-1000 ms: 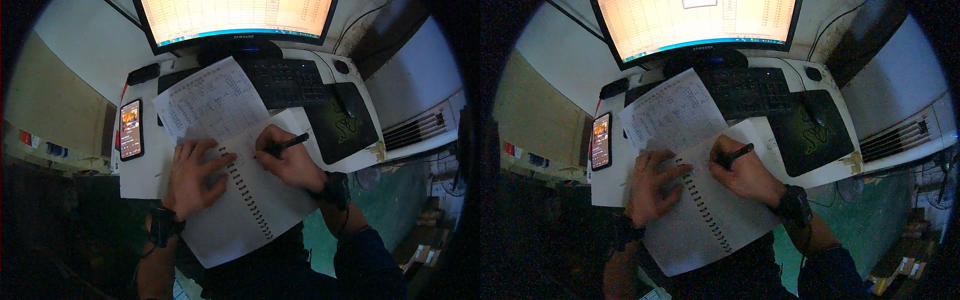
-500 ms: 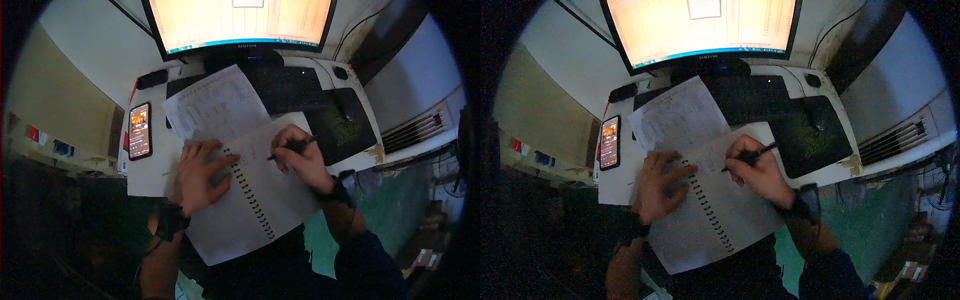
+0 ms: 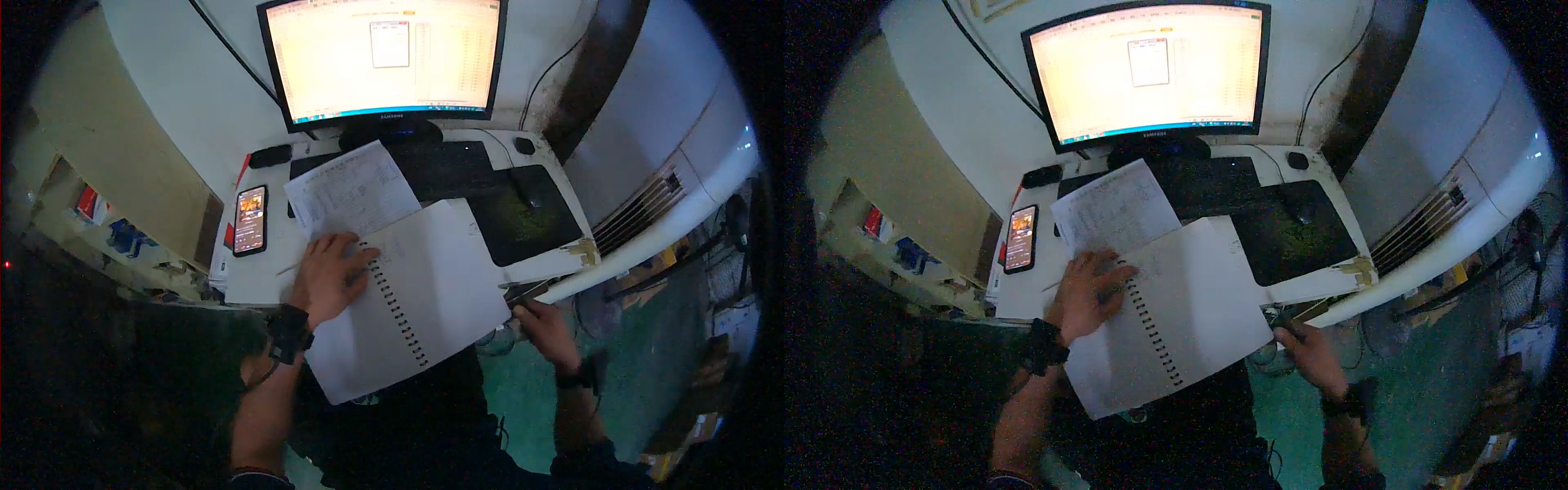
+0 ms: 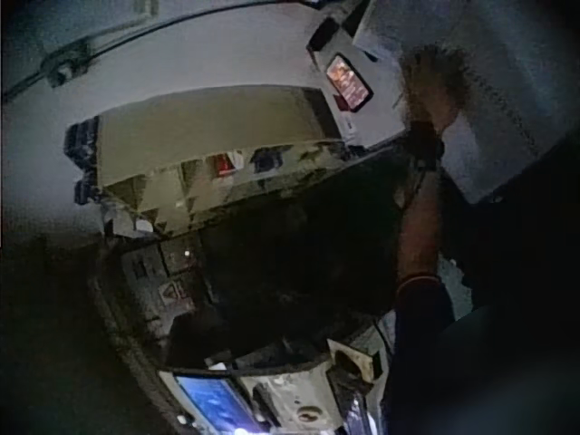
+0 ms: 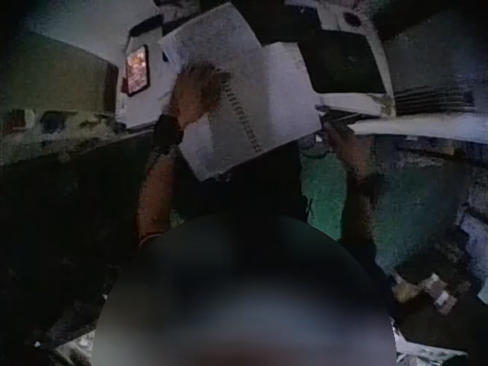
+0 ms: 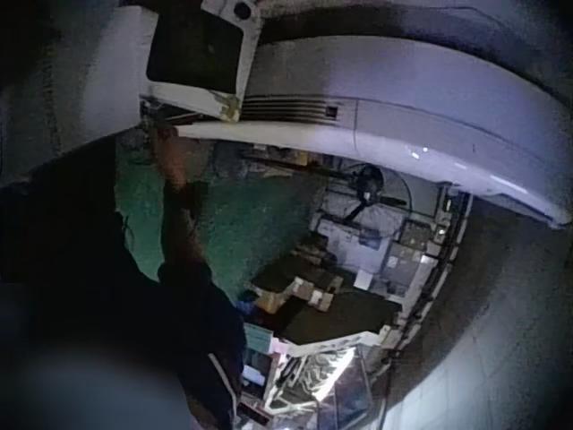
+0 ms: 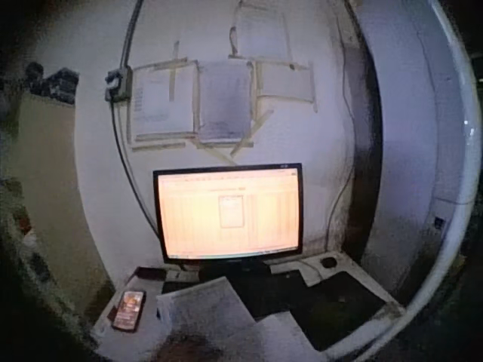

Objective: The recorder views a data table on a computer monitor and writes corresponding information into a physical notebook and a paper form.

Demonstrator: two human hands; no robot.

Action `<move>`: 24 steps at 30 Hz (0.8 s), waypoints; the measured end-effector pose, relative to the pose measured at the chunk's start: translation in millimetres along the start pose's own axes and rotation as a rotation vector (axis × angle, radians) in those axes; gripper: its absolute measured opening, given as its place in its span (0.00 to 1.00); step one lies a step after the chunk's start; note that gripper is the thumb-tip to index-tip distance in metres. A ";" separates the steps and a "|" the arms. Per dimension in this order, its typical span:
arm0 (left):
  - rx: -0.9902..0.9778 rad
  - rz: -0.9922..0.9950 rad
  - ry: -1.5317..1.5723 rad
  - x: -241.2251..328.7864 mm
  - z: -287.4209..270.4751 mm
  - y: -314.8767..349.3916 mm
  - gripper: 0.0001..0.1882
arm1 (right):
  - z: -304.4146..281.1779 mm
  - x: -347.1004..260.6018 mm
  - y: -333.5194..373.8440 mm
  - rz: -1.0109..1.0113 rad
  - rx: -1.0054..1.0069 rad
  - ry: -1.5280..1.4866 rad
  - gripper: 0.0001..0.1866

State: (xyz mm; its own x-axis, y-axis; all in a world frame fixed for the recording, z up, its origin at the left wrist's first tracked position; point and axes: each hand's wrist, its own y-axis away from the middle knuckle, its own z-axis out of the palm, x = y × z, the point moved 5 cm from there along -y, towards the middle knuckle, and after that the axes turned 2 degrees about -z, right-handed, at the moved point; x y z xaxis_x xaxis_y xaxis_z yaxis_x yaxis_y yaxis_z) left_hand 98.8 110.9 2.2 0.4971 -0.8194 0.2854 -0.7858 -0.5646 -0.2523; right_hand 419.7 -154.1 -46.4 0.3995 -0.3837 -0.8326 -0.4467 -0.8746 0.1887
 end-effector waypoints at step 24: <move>0.081 -0.988 0.783 139.6 103.0 302.2 0.18 | 78.1 -98.0 -14.9 -0.019 -0.689 0.339 0.26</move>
State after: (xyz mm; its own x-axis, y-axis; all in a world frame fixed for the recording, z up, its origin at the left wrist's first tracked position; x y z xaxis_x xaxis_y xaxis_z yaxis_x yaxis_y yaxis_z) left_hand -31.4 -184.3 -129.5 0.4862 0.2169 0.8465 -0.1658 -0.9282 0.3331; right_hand 324.7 -80.3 -8.3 0.6753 -0.3394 -0.6548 0.1181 -0.8266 0.5503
